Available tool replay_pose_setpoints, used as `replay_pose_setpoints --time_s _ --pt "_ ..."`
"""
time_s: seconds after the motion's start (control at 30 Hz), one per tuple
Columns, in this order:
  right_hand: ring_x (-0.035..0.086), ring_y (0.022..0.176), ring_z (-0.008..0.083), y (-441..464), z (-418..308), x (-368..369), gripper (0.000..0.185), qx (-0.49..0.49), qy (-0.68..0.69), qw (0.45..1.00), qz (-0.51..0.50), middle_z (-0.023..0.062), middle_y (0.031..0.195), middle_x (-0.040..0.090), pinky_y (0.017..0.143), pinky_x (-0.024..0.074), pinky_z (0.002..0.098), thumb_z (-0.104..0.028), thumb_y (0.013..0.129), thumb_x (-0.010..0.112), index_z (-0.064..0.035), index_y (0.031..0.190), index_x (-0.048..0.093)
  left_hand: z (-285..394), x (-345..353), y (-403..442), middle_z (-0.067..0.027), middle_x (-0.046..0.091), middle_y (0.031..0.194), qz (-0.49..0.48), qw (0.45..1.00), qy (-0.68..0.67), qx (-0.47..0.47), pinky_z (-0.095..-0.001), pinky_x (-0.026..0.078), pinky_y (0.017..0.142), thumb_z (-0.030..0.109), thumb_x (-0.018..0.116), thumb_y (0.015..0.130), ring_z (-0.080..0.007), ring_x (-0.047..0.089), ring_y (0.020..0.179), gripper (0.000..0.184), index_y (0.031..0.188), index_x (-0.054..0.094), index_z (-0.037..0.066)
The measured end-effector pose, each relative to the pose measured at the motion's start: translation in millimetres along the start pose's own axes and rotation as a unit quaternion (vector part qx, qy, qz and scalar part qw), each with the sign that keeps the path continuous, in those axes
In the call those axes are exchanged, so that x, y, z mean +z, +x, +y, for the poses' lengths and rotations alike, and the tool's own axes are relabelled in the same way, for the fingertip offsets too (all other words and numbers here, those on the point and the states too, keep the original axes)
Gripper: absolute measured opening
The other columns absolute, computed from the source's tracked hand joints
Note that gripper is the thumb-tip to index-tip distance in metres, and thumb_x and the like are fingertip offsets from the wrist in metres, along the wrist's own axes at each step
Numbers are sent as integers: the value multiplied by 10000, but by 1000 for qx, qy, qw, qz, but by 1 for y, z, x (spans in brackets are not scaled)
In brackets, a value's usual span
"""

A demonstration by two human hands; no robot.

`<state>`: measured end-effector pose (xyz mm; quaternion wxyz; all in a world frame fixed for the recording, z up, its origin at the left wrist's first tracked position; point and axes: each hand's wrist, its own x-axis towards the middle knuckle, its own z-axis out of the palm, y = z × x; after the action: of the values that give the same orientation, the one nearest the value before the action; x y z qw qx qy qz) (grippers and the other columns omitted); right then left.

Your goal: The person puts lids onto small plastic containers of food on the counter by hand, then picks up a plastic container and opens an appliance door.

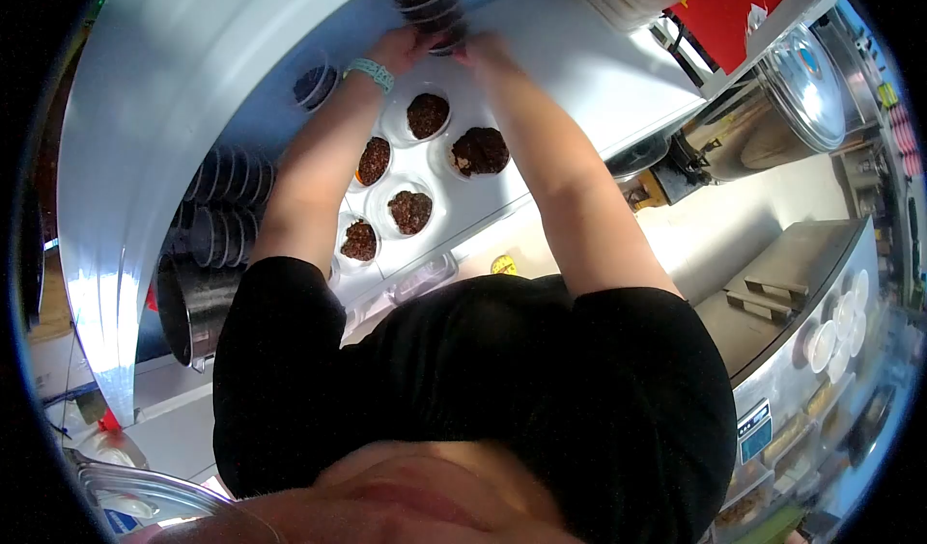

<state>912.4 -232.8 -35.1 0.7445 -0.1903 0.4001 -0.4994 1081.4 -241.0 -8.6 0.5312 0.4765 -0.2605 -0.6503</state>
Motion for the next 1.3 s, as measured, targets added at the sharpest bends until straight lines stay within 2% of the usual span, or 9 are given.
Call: replay_pose_setpoints --time_s 0.2,0.43,0.63,0.73,0.77,0.8,0.83,1.1,1.3 --pt "612 856 273 29 30 -50 188 -225 -143 960 -86 149 972 597 730 514 399 -210 868 599 -38 941 616 -15 -25 21 -155 596 1099 -42 997 56 -32 -292 566 740 122 443 951 -251 622 942 242 1125 539 -16" --pt "588 928 280 -142 -47 -66 359 4 14 994 -111 146 1175 536 823 499 402 -189 910 524 -18 1223 483 -5 -15 -8 -164 548 1188 -61 995 76 -7 -349 570 791 125 461 947 -284 564 1054 295 1191 482 -38" --pt "570 870 252 -333 -133 -89 248 -289 -125 856 -411 137 982 585 844 452 413 -185 937 407 -10 998 572 -5 13 -51 -178 561 1071 93 992 54 64 -368 542 778 120 489 912 -290 582 919 219 1061 519 -38" --pt "573 858 233 -420 -169 -85 237 -380 -62 762 -520 114 937 597 828 435 403 -190 936 397 -70 899 598 6 52 -175 -177 505 1002 91 732 638 224 -358 515 840 13 451 878 -289 542 883 117 969 469 -58" --pt "572 870 232 -439 -178 -86 223 -394 -51 730 -555 112 954 594 831 436 401 -200 936 403 -76 924 587 12 70 -214 -176 487 980 82 764 607 202 -354 505 860 -22 439 867 -289 529 871 84 938 453 -64" --pt "570 883 230 -451 -184 -87 212 -399 -43 707 -582 109 971 591 833 437 399 -211 935 408 -82 948 576 2 69 -236 -166 491 999 -27 969 197 147 -334 493 837 9 452 873 -271 529 891 102 967 458 -29" --pt "568 895 229 -462 -188 -87 205 -399 -40 689 -604 107 988 589 835 438 397 -221 935 414 -88 972 565 -9 68 -258 -155 495 1018 -64 961 -263 52 -314 480 814 41 464 880 -253 529 911 122 996 464 6" --pt "555 996 216 -450 -165 -155 291 -304 -218 725 -579 87 1123 567 854 446 380 -305 931 458 -135 1167 476 -112 175 -443 -108 524 884 -212 950 50 223 -413 468 721 182 554 863 -206 519 762 223 1044 479 77" --pt "545 1071 207 -411 -106 -349 441 1 -467 832 -298 72 1225 551 869 452 367 -368 928 492 -171 1313 409 -225 242 -360 -140 585 1040 -590 786 40 -178 -438 396 944 260 547 899 -252 555 940 302 1120 563 55"
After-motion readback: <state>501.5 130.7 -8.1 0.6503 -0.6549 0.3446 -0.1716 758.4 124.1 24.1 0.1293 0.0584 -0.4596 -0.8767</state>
